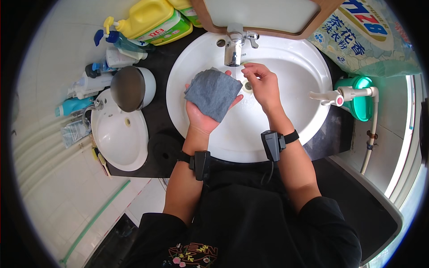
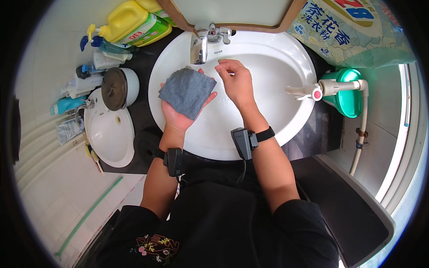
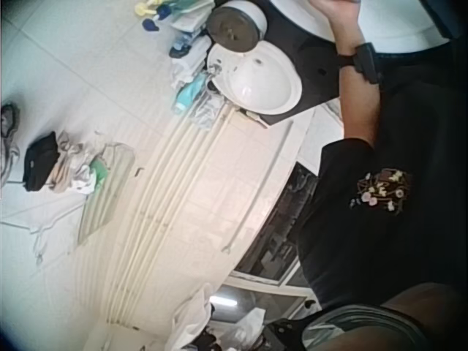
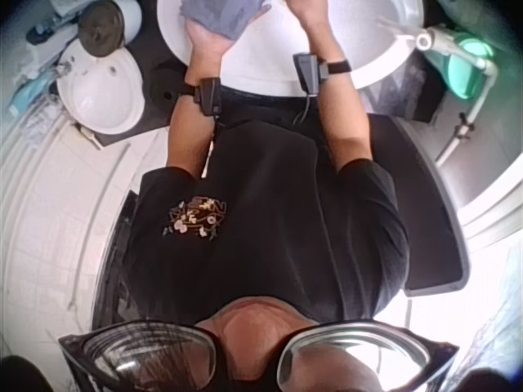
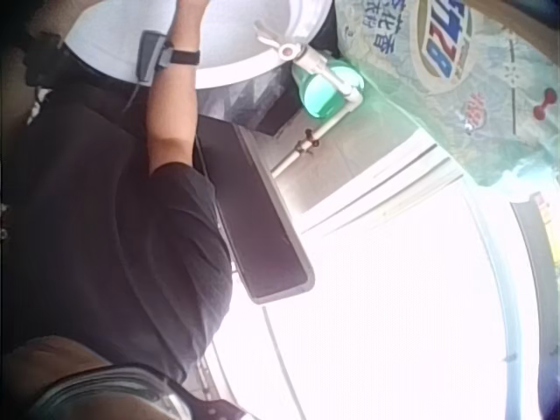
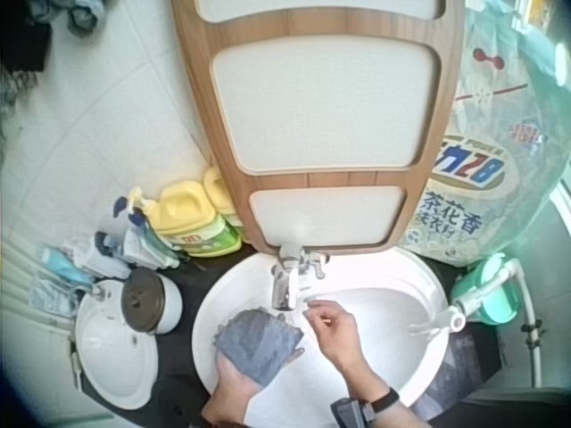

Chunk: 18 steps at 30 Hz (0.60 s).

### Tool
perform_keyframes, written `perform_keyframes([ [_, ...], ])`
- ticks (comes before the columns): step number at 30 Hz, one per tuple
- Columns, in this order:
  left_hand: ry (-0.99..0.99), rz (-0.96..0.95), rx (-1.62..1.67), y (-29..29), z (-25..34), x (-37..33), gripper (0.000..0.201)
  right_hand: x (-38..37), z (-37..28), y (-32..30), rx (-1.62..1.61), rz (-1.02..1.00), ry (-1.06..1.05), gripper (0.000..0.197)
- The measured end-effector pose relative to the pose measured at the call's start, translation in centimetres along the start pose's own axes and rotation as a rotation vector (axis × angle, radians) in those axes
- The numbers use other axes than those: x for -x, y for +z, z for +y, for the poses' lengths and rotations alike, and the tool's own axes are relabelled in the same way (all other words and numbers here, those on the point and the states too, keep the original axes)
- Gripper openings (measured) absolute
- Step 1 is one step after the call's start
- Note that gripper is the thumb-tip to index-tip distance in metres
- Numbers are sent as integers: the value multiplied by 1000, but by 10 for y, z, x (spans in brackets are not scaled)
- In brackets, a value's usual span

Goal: Cleaning and drying a black circular plastic object and a grey cloth in a bathroom sink.

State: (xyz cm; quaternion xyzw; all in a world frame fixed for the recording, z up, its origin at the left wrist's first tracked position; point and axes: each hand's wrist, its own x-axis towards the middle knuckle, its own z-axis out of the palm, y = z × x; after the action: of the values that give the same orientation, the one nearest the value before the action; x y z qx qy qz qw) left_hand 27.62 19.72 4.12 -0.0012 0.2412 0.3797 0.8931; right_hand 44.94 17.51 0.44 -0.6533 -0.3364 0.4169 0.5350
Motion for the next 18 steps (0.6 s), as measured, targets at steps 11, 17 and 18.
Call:
perform_keyframes([
  [11,-119,-28,-63,2,3,-22,59,-42,-27,-34,318,64,-325,45],
  [17,-132,93,-323,-3,0,-41,48,-64,-22,-35,409,-72,-355,37],
  [18,-155,175,-331,0,-1,-43,48,-64,-23,-34,403,-66,-344,34],
])
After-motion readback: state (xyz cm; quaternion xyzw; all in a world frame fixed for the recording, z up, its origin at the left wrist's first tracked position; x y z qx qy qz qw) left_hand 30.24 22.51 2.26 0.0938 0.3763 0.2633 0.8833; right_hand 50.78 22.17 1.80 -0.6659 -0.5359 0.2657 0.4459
